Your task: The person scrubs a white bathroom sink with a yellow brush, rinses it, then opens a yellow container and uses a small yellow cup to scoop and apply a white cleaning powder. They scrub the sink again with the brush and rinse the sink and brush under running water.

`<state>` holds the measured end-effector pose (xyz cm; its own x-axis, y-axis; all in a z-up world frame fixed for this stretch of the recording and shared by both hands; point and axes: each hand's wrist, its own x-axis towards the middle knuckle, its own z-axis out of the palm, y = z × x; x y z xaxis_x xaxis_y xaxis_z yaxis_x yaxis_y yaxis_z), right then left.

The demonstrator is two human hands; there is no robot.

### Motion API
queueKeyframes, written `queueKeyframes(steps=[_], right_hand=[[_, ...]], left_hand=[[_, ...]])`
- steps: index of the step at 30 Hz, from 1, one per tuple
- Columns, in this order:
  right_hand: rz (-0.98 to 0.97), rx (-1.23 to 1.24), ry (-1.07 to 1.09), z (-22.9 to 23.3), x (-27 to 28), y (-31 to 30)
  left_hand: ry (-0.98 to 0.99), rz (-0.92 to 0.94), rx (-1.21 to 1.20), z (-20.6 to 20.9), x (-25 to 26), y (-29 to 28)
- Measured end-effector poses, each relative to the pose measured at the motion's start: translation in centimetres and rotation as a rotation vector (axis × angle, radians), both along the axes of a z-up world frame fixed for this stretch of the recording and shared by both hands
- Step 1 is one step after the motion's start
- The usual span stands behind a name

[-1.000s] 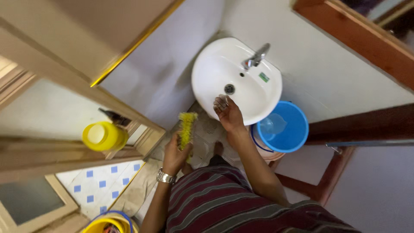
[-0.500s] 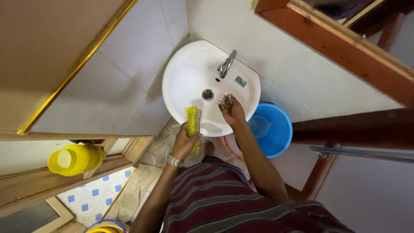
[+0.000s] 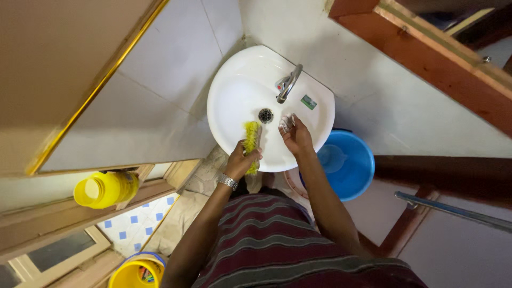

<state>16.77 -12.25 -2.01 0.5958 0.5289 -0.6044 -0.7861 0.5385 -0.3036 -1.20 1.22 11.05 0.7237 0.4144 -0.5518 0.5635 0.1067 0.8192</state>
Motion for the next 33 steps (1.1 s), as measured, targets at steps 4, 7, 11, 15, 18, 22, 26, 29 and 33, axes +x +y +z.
queueKeyframes(steps=[4,7,11,15,18,22,26,29,33], right_hand=[[-0.037,0.029,-0.031,-1.4,-0.6,-0.3],[-0.04,0.127,0.002,-2.8,-1.4,-0.2],[-0.153,-0.036,0.078,-3.5,-2.4,0.5],[-0.153,0.092,0.002,-4.1,-2.9,0.3],[-0.156,0.034,0.029,-4.8,-3.2,0.4],[-0.176,-0.028,0.074,-5.6,-4.2,0.6],[-0.193,0.016,0.031,-6.3,-5.0,-0.4],[-0.212,0.005,0.022,-7.0,-5.3,-1.1],[-0.18,-0.072,0.033,-6.8,-5.5,-1.1]], left_hand=[[0.049,-0.056,-0.023,-0.6,0.8,1.0],[0.042,-0.113,0.0,-1.5,1.9,1.4],[0.103,-0.242,0.132,-3.0,2.7,2.2],[-0.004,-0.147,-0.025,-4.8,2.5,3.0],[-0.004,-0.19,0.039,-5.7,3.2,3.3],[0.04,-0.21,-0.025,-5.8,4.1,3.4],[0.053,-0.212,-0.005,-5.9,4.2,3.8],[0.079,-0.214,-0.015,-6.2,3.8,4.2],[0.056,-0.2,-0.029,-6.9,3.4,4.0]])
